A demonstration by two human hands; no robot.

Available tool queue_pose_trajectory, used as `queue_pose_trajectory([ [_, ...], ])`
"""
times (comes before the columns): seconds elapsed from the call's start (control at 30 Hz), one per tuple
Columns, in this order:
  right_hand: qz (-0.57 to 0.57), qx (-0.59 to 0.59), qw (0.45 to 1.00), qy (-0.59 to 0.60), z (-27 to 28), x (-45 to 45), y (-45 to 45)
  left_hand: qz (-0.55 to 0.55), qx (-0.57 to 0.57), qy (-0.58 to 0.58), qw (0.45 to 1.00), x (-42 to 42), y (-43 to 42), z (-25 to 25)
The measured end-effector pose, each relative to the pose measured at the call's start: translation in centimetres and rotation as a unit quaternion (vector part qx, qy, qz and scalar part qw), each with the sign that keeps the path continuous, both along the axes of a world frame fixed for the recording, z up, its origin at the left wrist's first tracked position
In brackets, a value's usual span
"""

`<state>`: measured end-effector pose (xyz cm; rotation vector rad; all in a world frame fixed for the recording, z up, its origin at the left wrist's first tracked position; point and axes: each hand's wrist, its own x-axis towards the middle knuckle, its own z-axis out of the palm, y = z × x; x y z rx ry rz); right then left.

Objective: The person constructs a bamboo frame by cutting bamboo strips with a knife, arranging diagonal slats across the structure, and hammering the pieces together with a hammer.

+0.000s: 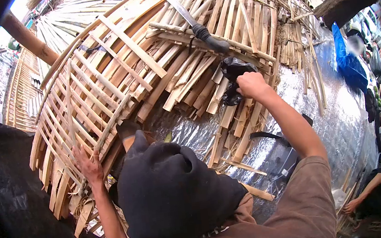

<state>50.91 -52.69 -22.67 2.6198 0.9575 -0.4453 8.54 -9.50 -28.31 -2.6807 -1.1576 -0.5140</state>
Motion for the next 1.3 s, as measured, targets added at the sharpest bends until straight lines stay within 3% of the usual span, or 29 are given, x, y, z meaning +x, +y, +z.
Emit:
queue_pose_trajectory([
  [0.13,0.029,0.022,0.998,0.042,-2.5,0.8,-0.9,-0.001,0.003,-0.032,0.999,-0.4,0.2,0.2],
  [0.37,-0.012,0.086,0.996,-0.003,-4.1,-0.2,-1.4,-0.011,-0.005,-0.046,0.999,-1.1,-0.1,0.5],
  [0.43,0.061,0.185,0.980,-0.033,-5.4,0.1,-2.3,-0.012,0.014,-0.041,0.999,-1.5,0.1,0.3],
  [0.63,0.030,0.111,0.993,-0.004,-5.2,-0.2,-2.1,-0.018,-0.009,-0.075,0.997,-1.9,0.1,0.0],
  [0.77,-0.006,0.142,0.990,0.014,-4.5,0.0,-1.4,-0.013,-0.013,-0.069,0.997,-2.0,-0.3,0.0],
  [0.83,0.036,0.298,0.954,0.027,-5.6,0.2,-2.1,-0.014,-0.015,-0.069,0.997,-2.1,-0.3,-0.5],
  [0.93,0.065,0.359,0.931,-0.002,-6.6,-0.2,-2.9,-0.017,-0.031,-0.079,0.996,-2.2,-0.5,-0.9],
  [1.07,0.004,0.219,0.976,0.021,-6.4,-1.1,-3.6,-0.019,-0.038,-0.086,0.995,-2.3,-1.0,-0.8],
  [1.13,0.030,0.086,0.994,-0.057,-5.9,-1.9,-3.9,-0.023,-0.041,-0.093,0.995,-2.3,-0.9,-0.8],
  [1.3,0.054,0.036,0.994,-0.090,-7.4,-2.4,-4.0,-0.018,-0.032,-0.083,0.996,-2.7,-0.7,-1.2],
])
